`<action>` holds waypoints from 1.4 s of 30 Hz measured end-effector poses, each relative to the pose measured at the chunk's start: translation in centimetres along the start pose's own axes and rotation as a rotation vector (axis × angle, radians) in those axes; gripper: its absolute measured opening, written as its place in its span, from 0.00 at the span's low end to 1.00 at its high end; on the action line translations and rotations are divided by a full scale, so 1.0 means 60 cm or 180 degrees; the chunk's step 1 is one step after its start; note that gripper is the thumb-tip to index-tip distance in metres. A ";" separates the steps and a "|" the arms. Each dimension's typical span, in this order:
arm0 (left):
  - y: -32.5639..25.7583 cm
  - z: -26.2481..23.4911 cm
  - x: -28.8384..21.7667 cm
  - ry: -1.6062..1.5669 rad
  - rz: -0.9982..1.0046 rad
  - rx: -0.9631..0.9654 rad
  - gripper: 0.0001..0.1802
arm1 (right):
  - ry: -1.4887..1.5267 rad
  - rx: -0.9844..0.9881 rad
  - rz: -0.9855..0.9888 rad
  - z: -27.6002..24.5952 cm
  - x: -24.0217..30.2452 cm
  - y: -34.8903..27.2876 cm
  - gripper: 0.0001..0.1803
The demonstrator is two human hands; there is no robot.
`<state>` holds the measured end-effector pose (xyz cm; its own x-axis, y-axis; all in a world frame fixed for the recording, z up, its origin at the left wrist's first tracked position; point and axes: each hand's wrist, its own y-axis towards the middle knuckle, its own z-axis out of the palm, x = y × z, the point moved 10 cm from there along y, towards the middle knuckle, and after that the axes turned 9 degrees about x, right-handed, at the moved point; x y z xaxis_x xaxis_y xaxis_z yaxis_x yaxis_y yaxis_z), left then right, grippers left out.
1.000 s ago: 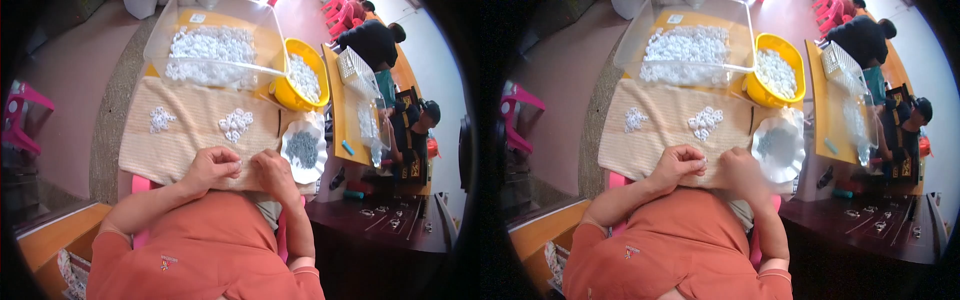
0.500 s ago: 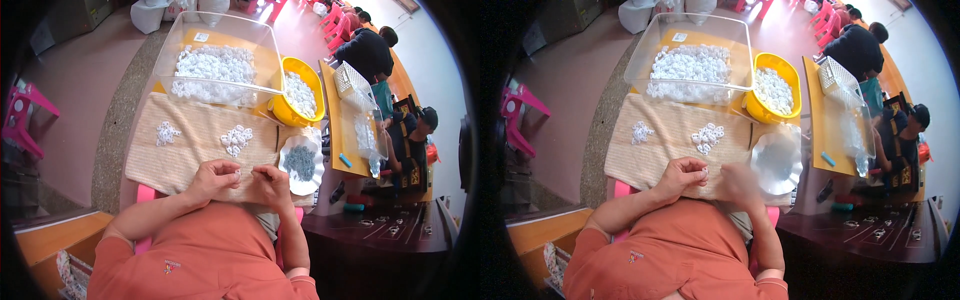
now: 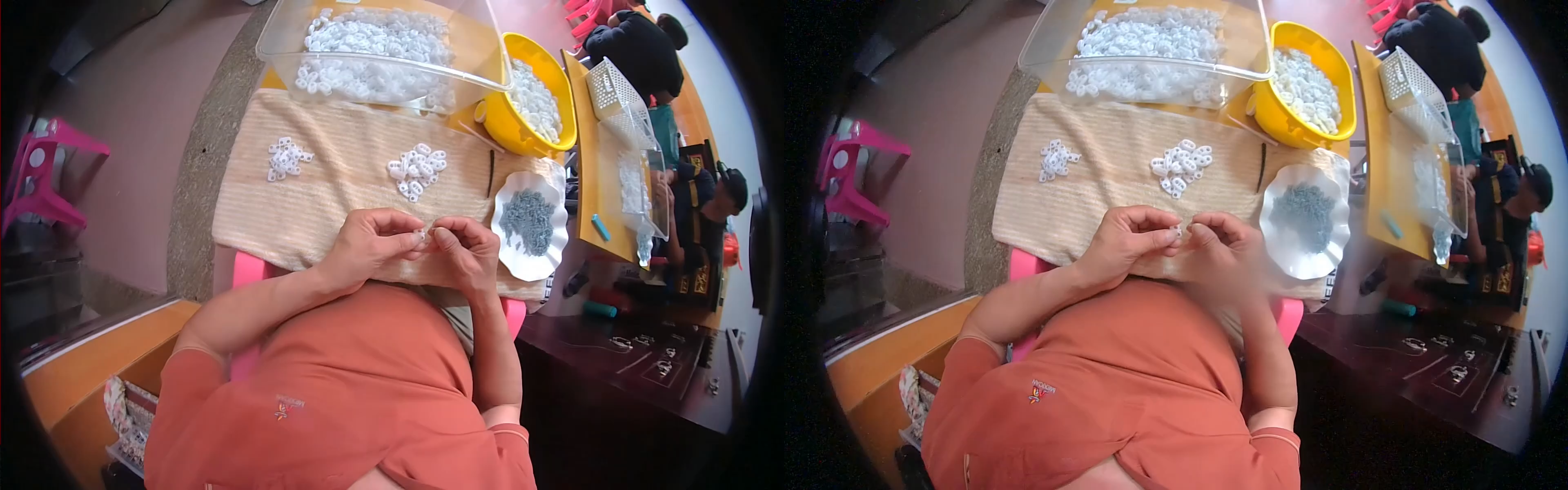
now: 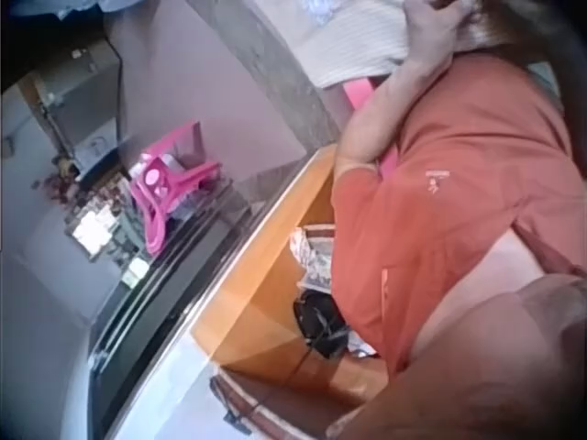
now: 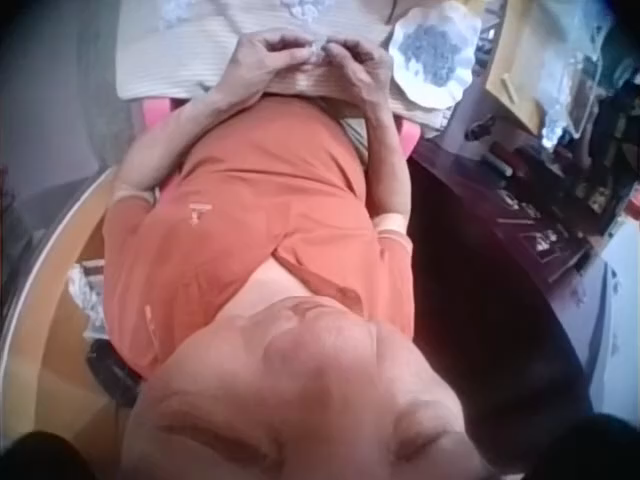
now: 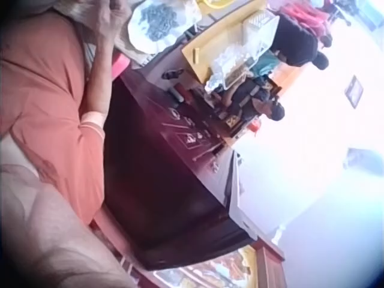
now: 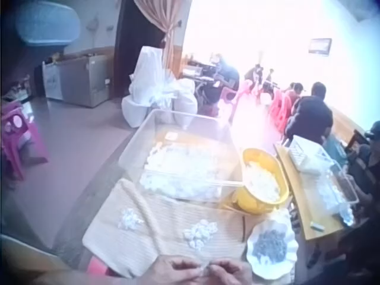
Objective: Inserting small grey pins into circular white plastic components on a workspace.
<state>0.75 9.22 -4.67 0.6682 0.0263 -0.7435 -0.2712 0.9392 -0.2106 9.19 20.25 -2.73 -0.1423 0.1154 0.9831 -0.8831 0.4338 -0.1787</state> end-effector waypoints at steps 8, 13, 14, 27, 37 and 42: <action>0.000 -0.001 0.005 -0.0015 0.0042 0.0016 0.10 | -0.0054 0.0162 -0.0098 0.013 -0.004 0.001 0.06; -0.002 0.001 0.003 -0.0065 0.0050 0.0047 0.10 | 0.0109 0.0199 -0.0172 0.016 -0.002 -0.002 0.06; -0.002 0.003 0.002 -0.0091 0.0057 0.0072 0.10 | 0.0112 0.0231 -0.0200 0.017 -0.003 -0.001 0.06; 0.003 0.004 0.007 -0.0268 0.0037 0.0191 0.10 | 0.0285 0.0351 -0.0086 0.018 -0.011 0.001 0.06; 0.002 0.003 0.009 -0.0209 -0.0011 0.0184 0.10 | 0.0443 0.0492 0.0038 0.026 -0.007 0.000 0.06; 0.003 0.005 0.008 -0.0225 -0.0003 0.0226 0.10 | 0.0705 0.0583 0.0025 0.031 -0.006 0.000 0.07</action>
<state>1.21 9.49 -4.86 0.7163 0.0473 -0.6962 -0.2225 0.9611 -0.1638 8.42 18.51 -3.00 -0.0660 0.3193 0.9454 -0.9514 0.2656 -0.1561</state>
